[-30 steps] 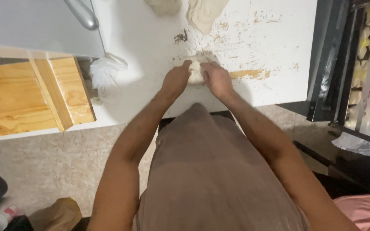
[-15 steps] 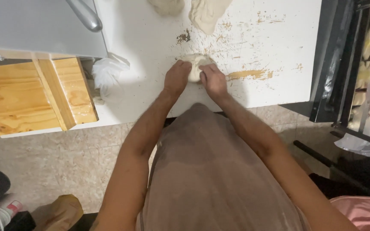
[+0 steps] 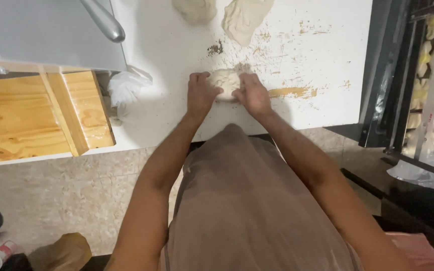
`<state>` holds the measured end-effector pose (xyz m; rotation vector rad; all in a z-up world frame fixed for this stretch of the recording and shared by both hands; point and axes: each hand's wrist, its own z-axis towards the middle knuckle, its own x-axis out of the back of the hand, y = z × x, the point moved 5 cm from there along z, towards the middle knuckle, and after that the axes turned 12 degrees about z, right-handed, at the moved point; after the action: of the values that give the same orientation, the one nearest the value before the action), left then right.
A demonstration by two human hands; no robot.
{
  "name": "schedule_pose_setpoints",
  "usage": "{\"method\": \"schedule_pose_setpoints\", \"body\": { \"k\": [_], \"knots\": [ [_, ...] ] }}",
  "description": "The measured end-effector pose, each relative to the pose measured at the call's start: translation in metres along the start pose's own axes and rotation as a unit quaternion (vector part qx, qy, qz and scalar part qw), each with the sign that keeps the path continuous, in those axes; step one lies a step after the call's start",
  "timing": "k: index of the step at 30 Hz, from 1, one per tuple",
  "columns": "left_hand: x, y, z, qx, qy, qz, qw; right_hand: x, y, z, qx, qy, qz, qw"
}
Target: Shaping pre-portioned dough into round balls by rolling them against a floured work surface using the palms of the hands.
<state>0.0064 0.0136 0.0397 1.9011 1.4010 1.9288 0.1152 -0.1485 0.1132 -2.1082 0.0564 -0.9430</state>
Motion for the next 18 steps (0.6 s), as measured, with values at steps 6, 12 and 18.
{"method": "schedule_pose_setpoints", "body": {
  "k": [6, 12, 18],
  "knots": [
    [-0.032, 0.007, 0.009, -0.061, -0.148, -0.007, 0.987, -0.028, 0.036, 0.018, 0.119, 0.015, 0.034, 0.992],
    [-0.033, 0.034, -0.056, -0.160, -0.111, 0.117, 0.974, -0.063, 0.042, -0.033, 0.152, 0.006, -0.133, 0.979],
    [-0.084, -0.027, 0.045, -0.073, -0.156, 0.094, 0.981, -0.036, 0.036, 0.046, 0.160, -0.076, 0.011, 0.984]
  ]
}}
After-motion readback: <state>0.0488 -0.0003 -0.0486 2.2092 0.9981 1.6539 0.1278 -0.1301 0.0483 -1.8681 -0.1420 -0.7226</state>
